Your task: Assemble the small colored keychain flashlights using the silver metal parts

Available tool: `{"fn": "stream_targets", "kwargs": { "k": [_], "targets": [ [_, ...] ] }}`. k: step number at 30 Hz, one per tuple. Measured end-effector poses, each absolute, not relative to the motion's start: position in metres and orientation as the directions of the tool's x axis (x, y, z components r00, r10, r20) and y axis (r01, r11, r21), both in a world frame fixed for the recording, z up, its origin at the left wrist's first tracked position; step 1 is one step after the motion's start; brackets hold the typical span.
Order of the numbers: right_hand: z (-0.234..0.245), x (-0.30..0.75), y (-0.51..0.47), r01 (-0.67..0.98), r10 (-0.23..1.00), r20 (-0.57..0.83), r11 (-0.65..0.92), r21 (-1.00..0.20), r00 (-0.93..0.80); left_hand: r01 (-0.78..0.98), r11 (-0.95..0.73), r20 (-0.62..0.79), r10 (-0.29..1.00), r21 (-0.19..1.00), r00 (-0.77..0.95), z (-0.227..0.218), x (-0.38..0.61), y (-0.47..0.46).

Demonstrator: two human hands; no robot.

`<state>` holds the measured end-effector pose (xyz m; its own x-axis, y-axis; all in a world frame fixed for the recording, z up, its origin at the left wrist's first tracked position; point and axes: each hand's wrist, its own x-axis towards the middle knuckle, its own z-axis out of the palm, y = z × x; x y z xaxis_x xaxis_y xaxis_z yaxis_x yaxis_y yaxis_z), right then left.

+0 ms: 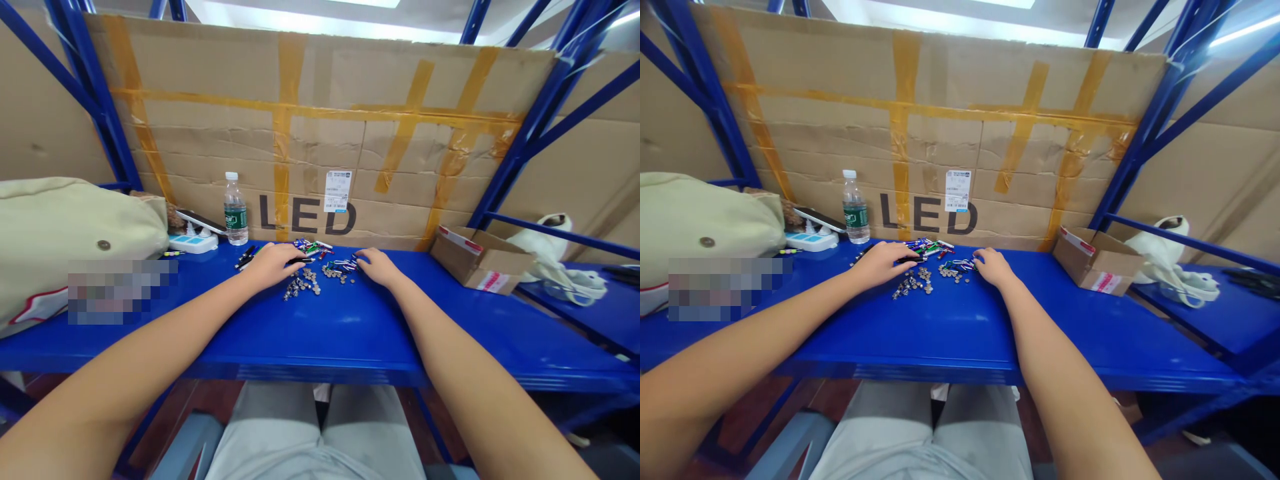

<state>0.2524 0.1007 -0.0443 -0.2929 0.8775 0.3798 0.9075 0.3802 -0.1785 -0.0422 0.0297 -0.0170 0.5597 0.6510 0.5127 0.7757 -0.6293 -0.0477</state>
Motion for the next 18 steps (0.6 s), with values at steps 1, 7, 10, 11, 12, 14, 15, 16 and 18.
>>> {"fn": "stream_targets", "kwargs": {
  "k": [1, 7, 10, 11, 12, 14, 15, 16, 18],
  "targets": [
    [-0.045, 0.249, 0.1, 0.9, 0.868, 0.37, 0.408, -0.155, -0.33, 0.771, -0.634, 0.503, 0.65, -0.054, 0.57, -0.017, -0.041, 0.029],
    [-0.046, 0.231, 0.092, 0.857, 0.842, 0.274, 0.505, -0.097, -0.465, 0.768, -0.634, 0.482, 0.648, -0.088, 0.59, -0.017, -0.039, 0.028],
    [-0.046, 0.226, 0.091, 0.882, 0.869, 0.238, 0.463, -0.089, -0.433, 0.768, -0.635, 0.481, 0.647, -0.09, 0.591, -0.018, -0.04, 0.028],
    [-0.046, 0.226, 0.091, 0.888, 0.876, 0.235, 0.451, -0.087, -0.421, 0.765, -0.638, 0.481, 0.645, -0.09, 0.594, -0.019, -0.04, 0.029],
    [-0.046, 0.226, 0.091, 0.892, 0.879, 0.235, 0.444, -0.089, -0.414, 0.76, -0.644, 0.481, 0.641, -0.088, 0.598, -0.02, -0.04, 0.029],
    [-0.046, 0.226, 0.093, 0.891, 0.882, 0.235, 0.441, -0.105, -0.409, 0.75, -0.656, 0.485, 0.632, -0.08, 0.605, -0.021, -0.04, 0.03],
    [-0.047, 0.227, 0.093, 0.888, 0.881, 0.234, 0.444, -0.115, -0.411, 0.746, -0.662, 0.485, 0.629, -0.075, 0.607, -0.021, -0.04, 0.03],
    [-0.047, 0.228, 0.094, 0.884, 0.879, 0.233, 0.45, -0.123, -0.415, 0.742, -0.667, 0.485, 0.627, -0.07, 0.61, -0.022, -0.04, 0.031],
    [-0.049, 0.229, 0.095, 0.877, 0.873, 0.235, 0.464, -0.127, -0.427, 0.738, -0.672, 0.481, 0.627, -0.064, 0.613, -0.022, -0.04, 0.031]
  ]
}}
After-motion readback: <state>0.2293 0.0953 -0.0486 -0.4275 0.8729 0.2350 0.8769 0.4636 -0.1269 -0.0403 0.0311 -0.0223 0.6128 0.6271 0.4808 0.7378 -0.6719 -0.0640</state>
